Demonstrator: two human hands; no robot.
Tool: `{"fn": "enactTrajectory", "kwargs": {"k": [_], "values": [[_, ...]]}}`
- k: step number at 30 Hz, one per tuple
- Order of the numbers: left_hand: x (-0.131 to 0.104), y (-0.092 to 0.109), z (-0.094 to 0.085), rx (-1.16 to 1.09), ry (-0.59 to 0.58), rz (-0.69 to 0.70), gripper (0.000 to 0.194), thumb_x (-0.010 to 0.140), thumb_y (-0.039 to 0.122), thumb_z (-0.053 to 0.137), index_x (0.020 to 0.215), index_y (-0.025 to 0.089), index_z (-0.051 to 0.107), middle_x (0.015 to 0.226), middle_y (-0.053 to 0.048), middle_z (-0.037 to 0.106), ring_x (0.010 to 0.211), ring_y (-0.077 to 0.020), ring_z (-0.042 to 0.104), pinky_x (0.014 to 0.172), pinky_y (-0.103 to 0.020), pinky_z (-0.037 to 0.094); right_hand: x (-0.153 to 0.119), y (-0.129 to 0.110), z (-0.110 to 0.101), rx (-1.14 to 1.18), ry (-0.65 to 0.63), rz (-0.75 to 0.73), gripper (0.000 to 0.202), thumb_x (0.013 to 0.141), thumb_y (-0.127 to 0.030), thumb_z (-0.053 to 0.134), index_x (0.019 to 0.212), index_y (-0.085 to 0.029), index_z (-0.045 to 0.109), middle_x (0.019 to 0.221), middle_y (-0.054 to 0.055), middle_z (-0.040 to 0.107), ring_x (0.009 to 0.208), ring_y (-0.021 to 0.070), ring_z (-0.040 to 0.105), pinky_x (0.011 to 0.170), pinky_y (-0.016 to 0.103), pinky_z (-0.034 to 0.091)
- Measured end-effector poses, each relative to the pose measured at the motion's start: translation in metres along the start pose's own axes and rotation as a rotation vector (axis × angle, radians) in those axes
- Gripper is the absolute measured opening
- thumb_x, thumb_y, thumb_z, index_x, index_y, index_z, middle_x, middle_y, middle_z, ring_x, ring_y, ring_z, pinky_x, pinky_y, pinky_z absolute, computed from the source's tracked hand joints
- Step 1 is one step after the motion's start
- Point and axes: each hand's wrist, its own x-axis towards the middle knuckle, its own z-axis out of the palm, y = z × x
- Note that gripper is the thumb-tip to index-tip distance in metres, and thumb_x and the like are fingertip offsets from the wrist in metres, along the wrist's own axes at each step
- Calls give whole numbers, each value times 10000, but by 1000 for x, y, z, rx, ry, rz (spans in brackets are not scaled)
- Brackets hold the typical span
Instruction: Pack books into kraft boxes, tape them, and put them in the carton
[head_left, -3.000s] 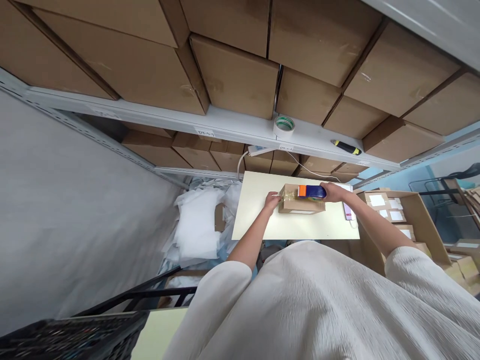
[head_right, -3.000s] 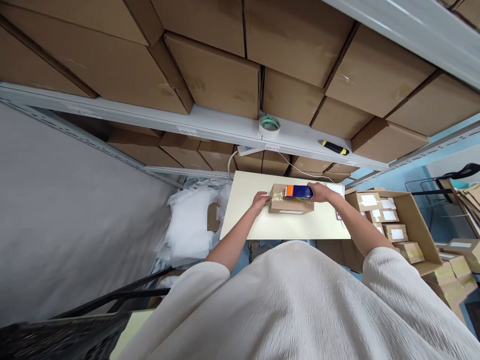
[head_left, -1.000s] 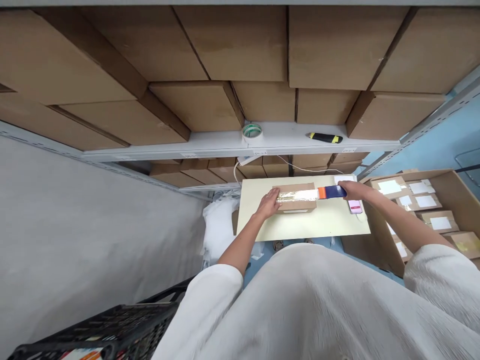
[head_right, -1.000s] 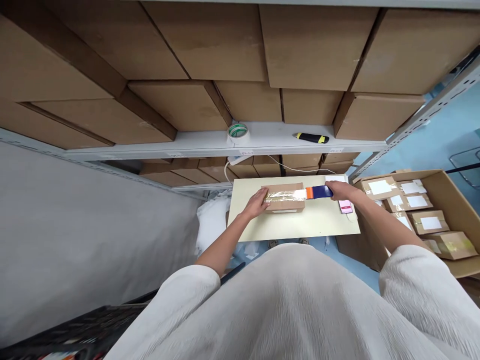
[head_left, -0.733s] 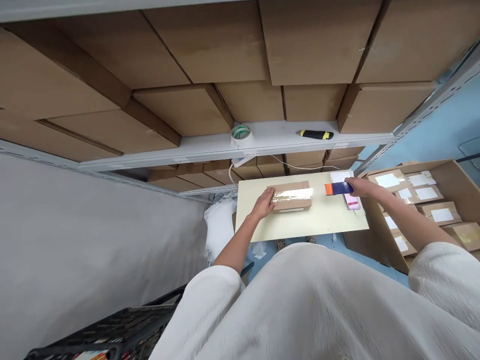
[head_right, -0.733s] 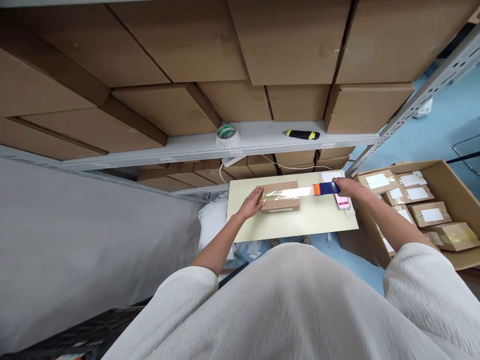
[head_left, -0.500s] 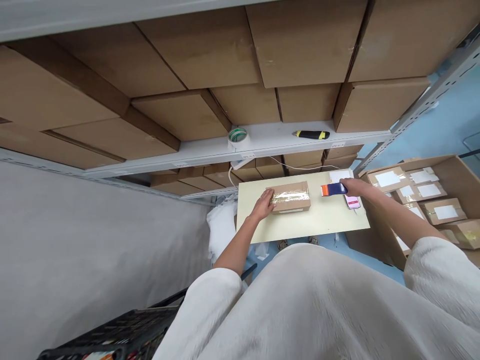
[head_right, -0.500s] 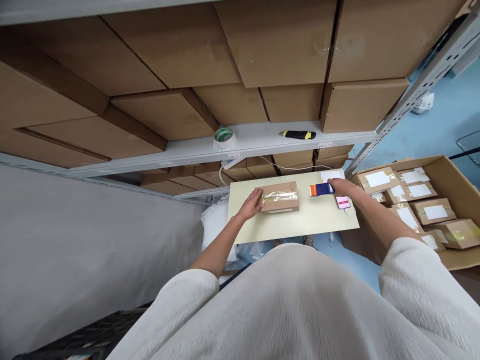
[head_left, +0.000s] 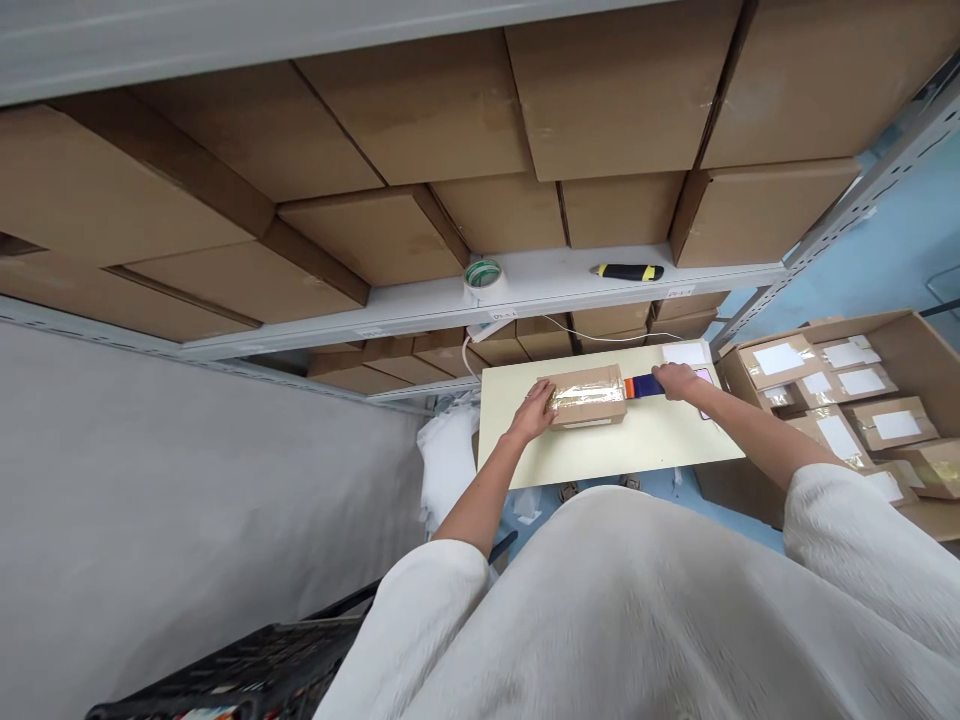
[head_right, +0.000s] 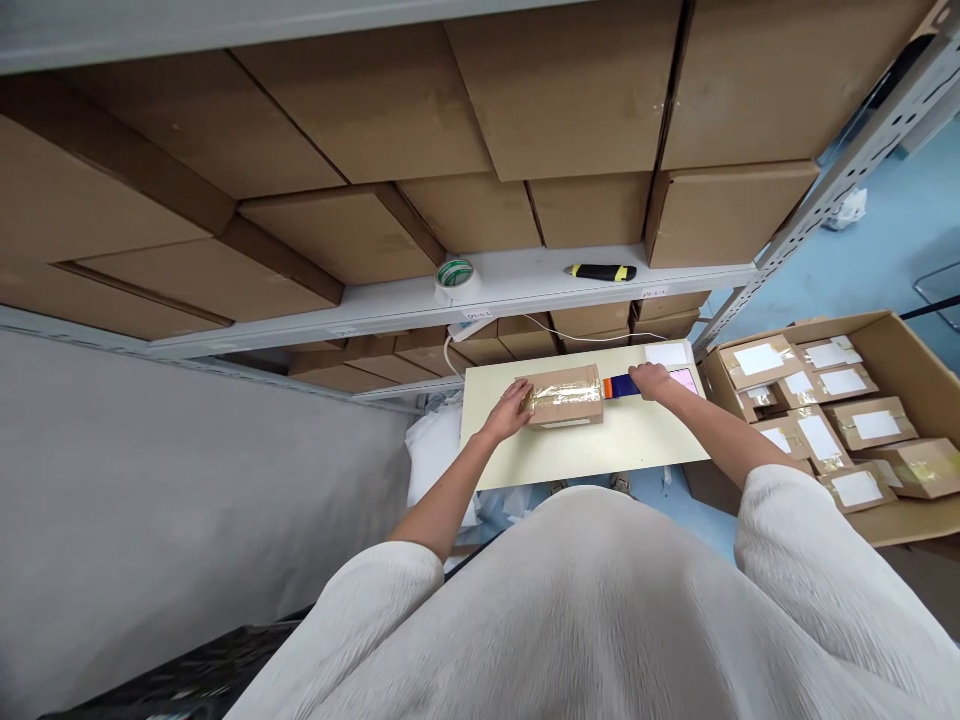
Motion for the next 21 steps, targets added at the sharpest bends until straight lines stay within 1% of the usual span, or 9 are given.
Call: {"fn": "enactTrajectory", "kwargs": {"k": [3,6,8,11,13,15,16,18,21], "values": [[0,0,0,10,9,12,747,942,293,681,1659,248,477,1809,-115,367,1709,-323,275,1391,-519,286,6,-14,-4,6,24,21,600,769,-193,900,1315,-158,654,1263,262,752,1220,403,725,976,476,570],[0,0,0,13,14,21,732,942,294,699,1645,268,496,1805,-108,377,1706,-332,283,1377,-523,323,10,-23,-8,-3,40,40,615,750,-257,935,1299,-177,672,1229,255,766,1195,413,733,957,488,582],[-1,1,0,12,13,18,711,952,296,696,1637,273,506,1810,-106,367,1704,-339,286,1368,-528,342,9,-29,-10,-29,39,47,608,752,-236,923,1304,-168,679,1234,262,765,1190,417,732,950,491,586],[-1,3,0,17,9,14,683,969,285,682,1631,274,513,1817,-106,352,1706,-346,280,1356,-533,359,5,-41,-8,-47,38,68,598,748,-152,893,1307,-121,686,1274,302,745,1225,440,713,964,519,581],[-2,4,0,19,6,19,675,976,273,672,1632,269,511,1822,-112,339,1709,-348,270,1348,-535,371,3,-53,-2,-32,31,93,590,730,-116,895,1287,-103,697,1298,326,730,1274,471,686,986,568,574],[-3,5,1,12,5,25,679,978,265,668,1636,265,502,1824,-120,332,1710,-348,269,1346,-538,375,1,-65,6,0,4,112,593,711,-108,909,1269,-116,708,1310,320,732,1311,478,671,997,593,575],[-4,5,1,7,7,26,684,978,264,669,1640,266,496,1824,-122,332,1709,-346,271,1346,-539,374,1,-69,10,9,-11,119,599,705,-110,913,1268,-126,710,1307,309,738,1317,469,674,998,582,581],[-5,5,1,1,13,30,691,976,264,671,1643,272,488,1823,-118,337,1708,-341,275,1346,-534,375,0,-70,19,14,-43,136,614,697,-120,913,1275,-143,709,1269,276,764,1270,431,714,977,524,603],[-5,4,2,1,18,43,696,971,264,676,1640,276,485,1821,-108,343,1709,-333,272,1344,-525,379,-8,-51,28,85,-119,181,594,683,-163,910,1245,-155,718,1140,213,801,1063,361,795,867,427,640]]}}
